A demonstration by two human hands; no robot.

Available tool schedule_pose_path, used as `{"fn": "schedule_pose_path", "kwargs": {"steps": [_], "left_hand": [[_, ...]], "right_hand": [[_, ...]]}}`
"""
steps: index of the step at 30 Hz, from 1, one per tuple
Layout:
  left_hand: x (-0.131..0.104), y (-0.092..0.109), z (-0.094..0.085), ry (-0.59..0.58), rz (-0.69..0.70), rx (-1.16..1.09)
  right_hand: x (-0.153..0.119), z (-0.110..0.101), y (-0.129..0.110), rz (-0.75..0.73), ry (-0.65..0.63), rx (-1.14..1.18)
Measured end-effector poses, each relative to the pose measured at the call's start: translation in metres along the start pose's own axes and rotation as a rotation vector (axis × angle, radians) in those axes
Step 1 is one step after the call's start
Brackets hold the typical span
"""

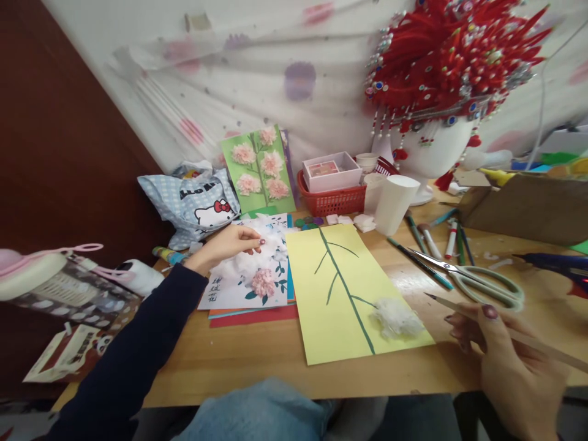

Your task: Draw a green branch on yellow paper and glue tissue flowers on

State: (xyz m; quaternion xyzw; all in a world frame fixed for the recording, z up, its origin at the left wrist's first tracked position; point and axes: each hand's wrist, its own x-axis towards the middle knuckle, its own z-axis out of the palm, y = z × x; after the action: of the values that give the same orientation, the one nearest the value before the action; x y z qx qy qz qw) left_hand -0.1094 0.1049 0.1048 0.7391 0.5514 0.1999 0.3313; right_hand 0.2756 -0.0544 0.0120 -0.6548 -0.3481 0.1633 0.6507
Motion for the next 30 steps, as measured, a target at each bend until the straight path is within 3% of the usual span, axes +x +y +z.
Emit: {"fn": "schedule_pose_path", "kwargs": {"steps": [3, 6, 9, 13, 16, 22, 30], "left_hand": [[-0.002, 0.007, 0.011, -0.04, 0.032, -0.027], [-0.003, 0.02, 0.032, -0.124, 0.097, -0.065], [-0.005, 0.038, 0.062, -0.243, 0.196, -0.106], [-0.007, 0.057, 0.107, -0.395, 0.48, -0.099], [-0.006, 0.06, 0.139, -0.451, 0.536, -0.126], [0.001, 0.06, 0.178, -0.51, 0.576, -0.108], [0.009, 0.07, 0.195, -0.42, 0.608, -0.026]], "right_hand": [[-0.007, 0.002, 0.004, 0.084, -0.071, 0.193], [-0.026, 0.003, 0.007, -0.051, -0.057, 0.218], [-0.049, 0.003, 0.012, -0.258, -0.116, 0.048], [-0.065, 0.001, 0.016, -0.504, -0.301, -0.198], [-0.065, 0.003, 0.018, -0.596, -0.315, -0.334], [-0.058, 0.007, 0.019, -0.47, -0.122, -0.426], [-0.064, 0.007, 0.018, -0.387, -0.038, -0.281]]}}
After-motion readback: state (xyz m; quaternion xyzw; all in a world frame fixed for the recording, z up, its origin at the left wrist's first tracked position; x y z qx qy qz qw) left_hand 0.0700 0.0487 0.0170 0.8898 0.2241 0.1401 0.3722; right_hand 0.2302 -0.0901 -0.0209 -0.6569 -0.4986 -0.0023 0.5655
